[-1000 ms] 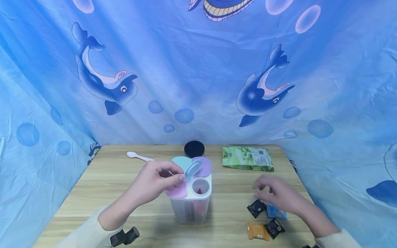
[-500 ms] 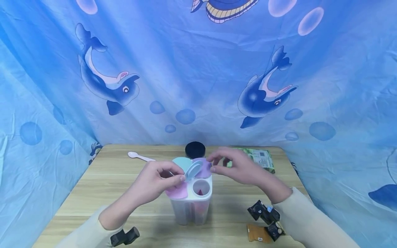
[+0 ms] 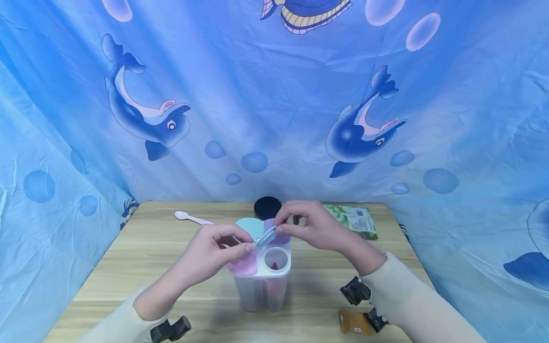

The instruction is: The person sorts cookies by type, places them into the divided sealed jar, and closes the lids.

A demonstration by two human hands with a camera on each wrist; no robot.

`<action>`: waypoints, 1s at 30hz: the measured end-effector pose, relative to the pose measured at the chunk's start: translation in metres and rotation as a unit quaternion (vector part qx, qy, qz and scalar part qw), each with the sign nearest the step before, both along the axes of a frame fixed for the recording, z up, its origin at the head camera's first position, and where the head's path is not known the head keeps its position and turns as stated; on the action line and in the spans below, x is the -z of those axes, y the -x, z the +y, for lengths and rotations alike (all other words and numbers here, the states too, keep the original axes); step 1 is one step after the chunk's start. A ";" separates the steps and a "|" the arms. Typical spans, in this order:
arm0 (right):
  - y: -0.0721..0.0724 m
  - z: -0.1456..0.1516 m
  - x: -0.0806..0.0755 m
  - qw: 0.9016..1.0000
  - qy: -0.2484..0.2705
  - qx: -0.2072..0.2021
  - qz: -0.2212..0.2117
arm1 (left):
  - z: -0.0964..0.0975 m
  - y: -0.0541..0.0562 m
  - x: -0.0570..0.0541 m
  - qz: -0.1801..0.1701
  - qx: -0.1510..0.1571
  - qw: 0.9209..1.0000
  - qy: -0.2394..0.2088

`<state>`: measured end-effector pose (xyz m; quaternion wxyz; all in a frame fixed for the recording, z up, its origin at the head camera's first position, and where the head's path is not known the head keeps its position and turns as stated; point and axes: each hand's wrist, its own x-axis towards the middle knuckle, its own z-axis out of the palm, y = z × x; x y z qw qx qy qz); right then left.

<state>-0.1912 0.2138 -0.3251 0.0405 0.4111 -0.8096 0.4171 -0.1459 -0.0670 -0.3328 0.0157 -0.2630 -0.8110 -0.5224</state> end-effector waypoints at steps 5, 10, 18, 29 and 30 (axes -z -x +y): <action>-0.009 0.008 0.002 1.000 -0.010 -0.008 -0.006 | -0.012 0.003 0.008 0.036 -0.020 0.999 -0.033; -0.022 0.015 0.010 0.999 0.002 -0.044 0.023 | -0.028 0.007 0.023 0.020 -0.034 0.999 -0.009; -0.037 0.023 0.030 0.999 0.006 -0.035 0.023 | -0.041 0.009 0.046 -0.044 0.030 0.999 0.001; -0.046 0.023 0.043 1.000 -0.012 0.022 0.010 | -0.041 0.008 0.055 -0.057 0.061 0.996 -0.007; -0.046 0.022 0.043 0.999 -0.009 0.033 -0.004 | -0.040 0.009 0.055 -0.058 0.061 0.996 -0.007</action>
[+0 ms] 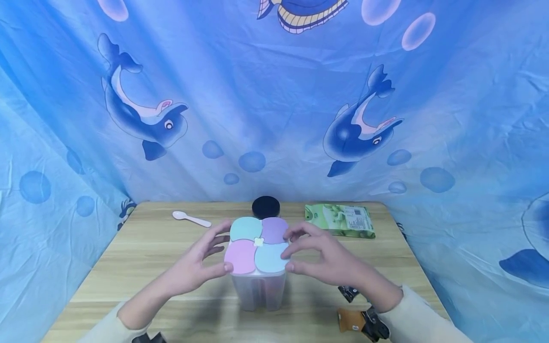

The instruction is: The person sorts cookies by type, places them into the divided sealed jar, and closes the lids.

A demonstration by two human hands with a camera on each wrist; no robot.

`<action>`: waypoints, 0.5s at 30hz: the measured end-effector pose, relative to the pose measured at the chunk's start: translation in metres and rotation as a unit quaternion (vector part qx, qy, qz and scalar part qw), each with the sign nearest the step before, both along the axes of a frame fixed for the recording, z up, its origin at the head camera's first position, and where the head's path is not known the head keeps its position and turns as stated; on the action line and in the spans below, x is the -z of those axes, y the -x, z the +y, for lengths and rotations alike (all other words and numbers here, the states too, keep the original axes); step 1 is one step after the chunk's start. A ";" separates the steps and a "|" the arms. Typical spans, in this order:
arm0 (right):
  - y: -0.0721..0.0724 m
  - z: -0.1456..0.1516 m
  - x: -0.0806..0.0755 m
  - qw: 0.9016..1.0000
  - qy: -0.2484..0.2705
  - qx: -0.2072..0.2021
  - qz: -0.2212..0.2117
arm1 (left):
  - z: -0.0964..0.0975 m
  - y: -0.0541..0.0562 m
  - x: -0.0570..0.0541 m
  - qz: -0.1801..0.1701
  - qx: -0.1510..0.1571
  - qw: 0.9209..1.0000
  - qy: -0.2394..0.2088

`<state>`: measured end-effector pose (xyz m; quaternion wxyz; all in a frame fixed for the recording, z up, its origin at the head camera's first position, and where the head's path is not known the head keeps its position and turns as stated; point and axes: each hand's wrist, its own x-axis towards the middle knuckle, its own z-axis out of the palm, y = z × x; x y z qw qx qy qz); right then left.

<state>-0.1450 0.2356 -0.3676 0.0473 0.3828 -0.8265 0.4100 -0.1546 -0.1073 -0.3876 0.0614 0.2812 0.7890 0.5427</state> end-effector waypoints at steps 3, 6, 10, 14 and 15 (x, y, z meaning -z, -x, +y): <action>0.003 -0.005 0.001 0.999 0.010 0.031 -0.041 | 0.000 0.002 0.000 -0.008 0.001 1.000 -0.001; 0.009 -0.008 0.001 0.996 0.021 0.037 -0.083 | 0.000 0.004 0.002 -0.015 0.004 1.000 0.000; 0.020 -0.007 0.004 0.989 0.046 0.003 -0.143 | 0.000 0.006 0.004 -0.013 0.013 1.000 -0.002; 0.027 -0.005 0.008 0.982 0.055 -0.027 -0.179 | 0.000 0.008 0.007 -0.004 0.026 1.000 -0.001; 0.027 -0.004 0.009 0.982 0.053 -0.030 -0.177 | 0.000 0.009 0.007 -0.004 0.028 1.000 -0.001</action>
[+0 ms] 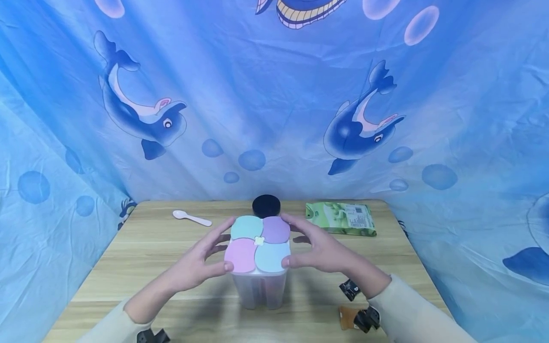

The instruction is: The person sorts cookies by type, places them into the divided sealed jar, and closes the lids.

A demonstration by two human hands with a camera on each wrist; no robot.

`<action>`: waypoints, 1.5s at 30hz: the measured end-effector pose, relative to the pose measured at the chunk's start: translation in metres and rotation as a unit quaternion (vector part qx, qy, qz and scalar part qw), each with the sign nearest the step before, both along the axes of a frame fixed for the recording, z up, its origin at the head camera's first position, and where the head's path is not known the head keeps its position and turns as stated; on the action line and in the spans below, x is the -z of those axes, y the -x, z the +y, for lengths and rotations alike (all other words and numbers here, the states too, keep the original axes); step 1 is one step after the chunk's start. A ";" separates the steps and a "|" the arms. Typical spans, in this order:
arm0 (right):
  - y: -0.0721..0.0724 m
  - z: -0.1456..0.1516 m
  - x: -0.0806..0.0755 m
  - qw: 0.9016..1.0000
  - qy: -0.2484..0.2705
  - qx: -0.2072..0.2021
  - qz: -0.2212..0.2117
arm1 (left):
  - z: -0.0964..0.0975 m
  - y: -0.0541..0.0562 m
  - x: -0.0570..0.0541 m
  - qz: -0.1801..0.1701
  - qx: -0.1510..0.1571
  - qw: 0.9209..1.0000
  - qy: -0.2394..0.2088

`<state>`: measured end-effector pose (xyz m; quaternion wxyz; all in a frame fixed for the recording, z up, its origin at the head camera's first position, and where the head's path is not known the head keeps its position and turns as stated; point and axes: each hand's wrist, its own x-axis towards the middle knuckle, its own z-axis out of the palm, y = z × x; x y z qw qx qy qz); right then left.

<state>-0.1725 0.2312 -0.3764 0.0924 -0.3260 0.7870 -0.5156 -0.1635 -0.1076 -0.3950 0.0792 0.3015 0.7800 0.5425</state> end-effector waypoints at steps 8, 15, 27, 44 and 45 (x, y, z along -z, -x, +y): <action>-0.004 -0.006 -0.007 0.995 -0.079 0.034 0.052 | 0.001 0.005 0.005 -0.005 0.008 1.000 -0.024; -0.001 -0.009 -0.006 0.998 -0.066 0.013 0.022 | 0.000 0.008 0.008 -0.003 0.000 1.000 -0.025; -0.003 -0.013 -0.007 0.997 -0.025 0.021 -0.069 | -0.001 0.005 0.005 -0.031 -0.002 0.999 -0.033; -0.002 -0.005 0.007 0.994 0.032 -0.005 -0.106 | 0.000 0.004 0.006 -0.032 0.001 0.999 -0.039; -0.002 -0.004 0.007 0.993 0.037 -0.011 -0.111 | 0.000 0.004 0.005 -0.031 0.001 0.999 -0.038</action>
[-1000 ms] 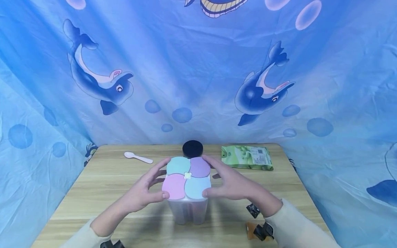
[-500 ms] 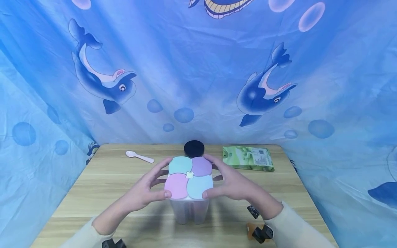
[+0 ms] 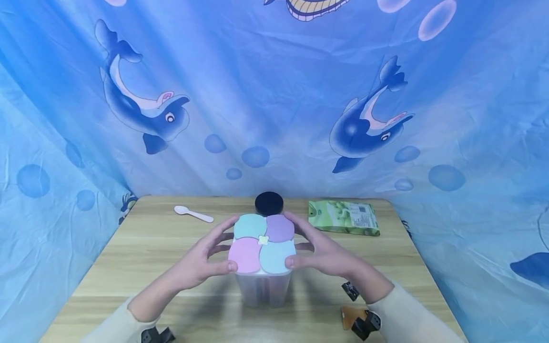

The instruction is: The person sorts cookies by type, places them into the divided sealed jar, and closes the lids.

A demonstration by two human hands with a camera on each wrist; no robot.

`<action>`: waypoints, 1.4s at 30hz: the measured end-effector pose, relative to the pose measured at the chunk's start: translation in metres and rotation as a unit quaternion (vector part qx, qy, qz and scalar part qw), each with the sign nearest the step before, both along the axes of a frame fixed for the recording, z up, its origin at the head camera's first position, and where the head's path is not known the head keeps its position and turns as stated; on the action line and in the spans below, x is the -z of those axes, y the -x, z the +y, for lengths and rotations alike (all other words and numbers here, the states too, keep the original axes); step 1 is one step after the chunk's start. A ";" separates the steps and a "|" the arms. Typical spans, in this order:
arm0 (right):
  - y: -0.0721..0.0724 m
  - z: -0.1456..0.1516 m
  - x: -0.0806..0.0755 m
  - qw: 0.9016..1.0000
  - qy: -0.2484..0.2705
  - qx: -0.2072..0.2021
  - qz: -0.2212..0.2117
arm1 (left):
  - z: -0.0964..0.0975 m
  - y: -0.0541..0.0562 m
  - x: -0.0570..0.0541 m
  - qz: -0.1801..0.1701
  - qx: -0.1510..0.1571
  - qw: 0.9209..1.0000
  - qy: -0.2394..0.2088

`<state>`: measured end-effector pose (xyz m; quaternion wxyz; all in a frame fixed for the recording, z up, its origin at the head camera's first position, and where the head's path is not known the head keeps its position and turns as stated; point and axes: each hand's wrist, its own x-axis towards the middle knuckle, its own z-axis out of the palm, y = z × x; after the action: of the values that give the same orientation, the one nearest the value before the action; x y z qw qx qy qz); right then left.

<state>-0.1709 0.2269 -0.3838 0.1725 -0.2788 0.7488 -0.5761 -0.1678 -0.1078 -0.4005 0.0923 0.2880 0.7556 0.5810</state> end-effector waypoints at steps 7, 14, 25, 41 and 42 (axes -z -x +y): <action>0.003 0.002 -0.003 0.998 0.036 -0.023 -0.040 | 0.000 0.001 -0.002 -0.007 0.004 1.000 0.005; -0.001 -0.001 -0.004 0.998 0.038 -0.006 -0.045 | -0.001 0.001 0.000 -0.012 0.006 1.000 0.006; -0.006 -0.003 -0.001 0.999 0.012 0.014 -0.031 | -0.001 0.003 0.000 -0.007 0.006 1.000 -0.001; -0.003 -0.005 0.003 0.999 0.010 0.023 -0.026 | -0.002 0.002 0.002 -0.017 0.010 1.000 -0.011; -0.003 -0.003 0.004 0.999 0.014 0.019 -0.036 | -0.003 0.002 0.002 -0.017 0.011 1.000 -0.010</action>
<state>-0.1679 0.2235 -0.3882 0.1848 -0.2462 0.7390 -0.5992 -0.1697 -0.1108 -0.4022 0.1088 0.2869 0.7448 0.5926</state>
